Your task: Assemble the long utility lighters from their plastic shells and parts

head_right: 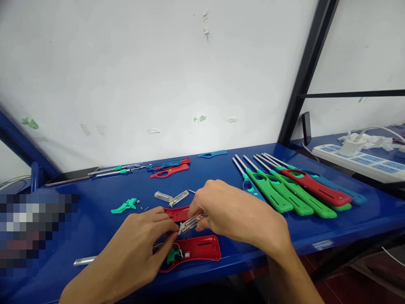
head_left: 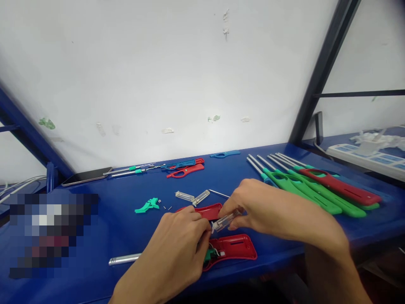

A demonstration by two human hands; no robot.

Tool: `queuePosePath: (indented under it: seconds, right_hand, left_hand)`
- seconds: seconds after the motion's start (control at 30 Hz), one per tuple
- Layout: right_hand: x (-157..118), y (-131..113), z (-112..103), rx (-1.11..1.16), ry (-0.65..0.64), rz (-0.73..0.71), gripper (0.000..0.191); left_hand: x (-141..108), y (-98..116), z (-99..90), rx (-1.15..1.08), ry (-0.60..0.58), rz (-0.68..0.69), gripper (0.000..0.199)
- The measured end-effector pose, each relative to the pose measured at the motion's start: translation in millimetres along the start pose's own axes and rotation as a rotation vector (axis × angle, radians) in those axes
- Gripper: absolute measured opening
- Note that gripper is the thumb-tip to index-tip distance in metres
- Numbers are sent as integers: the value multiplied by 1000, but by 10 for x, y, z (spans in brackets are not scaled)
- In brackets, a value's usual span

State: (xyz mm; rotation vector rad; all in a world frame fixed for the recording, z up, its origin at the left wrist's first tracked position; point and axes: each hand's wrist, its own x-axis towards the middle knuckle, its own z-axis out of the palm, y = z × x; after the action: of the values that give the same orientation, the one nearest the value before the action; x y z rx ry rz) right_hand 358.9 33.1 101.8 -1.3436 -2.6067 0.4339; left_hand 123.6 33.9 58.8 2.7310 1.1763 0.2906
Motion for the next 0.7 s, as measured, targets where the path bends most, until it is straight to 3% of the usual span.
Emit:
queuePosePath:
  seconds: [0.3, 0.53, 0.7]
  right_hand:
    - [29, 20, 7, 39, -16, 2, 13]
    - [-14, 47, -22, 112, -20, 43, 14]
    - [-9, 61, -10, 84, -19, 43, 14]
  left_hand:
    - [-6, 4, 2, 2, -5, 0, 30]
    - [27, 7, -28, -26, -30, -102, 27]
    - [12, -14, -15, 14, -27, -60, 32]
